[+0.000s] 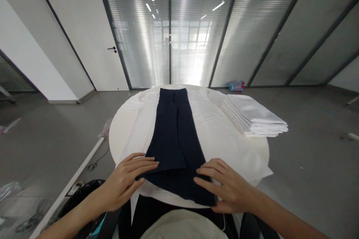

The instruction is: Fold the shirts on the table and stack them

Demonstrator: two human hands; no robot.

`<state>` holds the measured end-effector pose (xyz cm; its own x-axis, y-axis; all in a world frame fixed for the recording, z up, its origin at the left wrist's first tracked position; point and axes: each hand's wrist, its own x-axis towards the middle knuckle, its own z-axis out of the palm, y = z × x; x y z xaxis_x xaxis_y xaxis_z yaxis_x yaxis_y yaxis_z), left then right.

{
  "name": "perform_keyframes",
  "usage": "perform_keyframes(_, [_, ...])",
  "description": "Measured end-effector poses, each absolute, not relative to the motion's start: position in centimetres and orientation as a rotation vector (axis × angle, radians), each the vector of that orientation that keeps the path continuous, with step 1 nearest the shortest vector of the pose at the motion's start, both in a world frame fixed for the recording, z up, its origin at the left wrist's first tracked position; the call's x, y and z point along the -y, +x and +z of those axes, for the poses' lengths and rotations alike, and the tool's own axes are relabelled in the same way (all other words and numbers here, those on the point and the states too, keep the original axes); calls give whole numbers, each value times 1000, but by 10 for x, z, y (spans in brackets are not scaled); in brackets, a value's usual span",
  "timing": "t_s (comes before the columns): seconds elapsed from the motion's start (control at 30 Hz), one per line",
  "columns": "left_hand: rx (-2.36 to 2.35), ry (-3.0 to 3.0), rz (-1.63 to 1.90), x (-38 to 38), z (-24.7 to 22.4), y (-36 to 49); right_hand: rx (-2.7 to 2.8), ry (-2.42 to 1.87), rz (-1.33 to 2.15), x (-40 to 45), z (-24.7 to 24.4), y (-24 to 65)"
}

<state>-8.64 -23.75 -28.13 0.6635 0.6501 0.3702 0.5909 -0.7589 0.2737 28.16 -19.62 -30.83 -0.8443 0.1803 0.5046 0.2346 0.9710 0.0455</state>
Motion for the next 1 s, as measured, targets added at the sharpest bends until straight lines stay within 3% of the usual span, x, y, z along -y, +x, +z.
perform_keyframes(0.23, [-950, 2799, 546, 233, -276, -89, 2555, -321, -295, 186, -315, 292])
perform_keyframes(0.4, [-772, 2871, 274, 235, -281, -90, 2618, -414, -140, 184, -308, 286])
perform_keyframes(0.53, [-913, 2786, 286, 228, -286, -95, 2611, -395, -11, 181, -305, 284])
perform_keyframes(0.77, [-1048, 2768, 321, 196, -298, -98, 2686, -485, -111, 166, -300, 288])
perform_keyframes(1.0, [-661, 2914, 96, 147, -297, -86, 2797, -553, -49, 138, -302, 287])
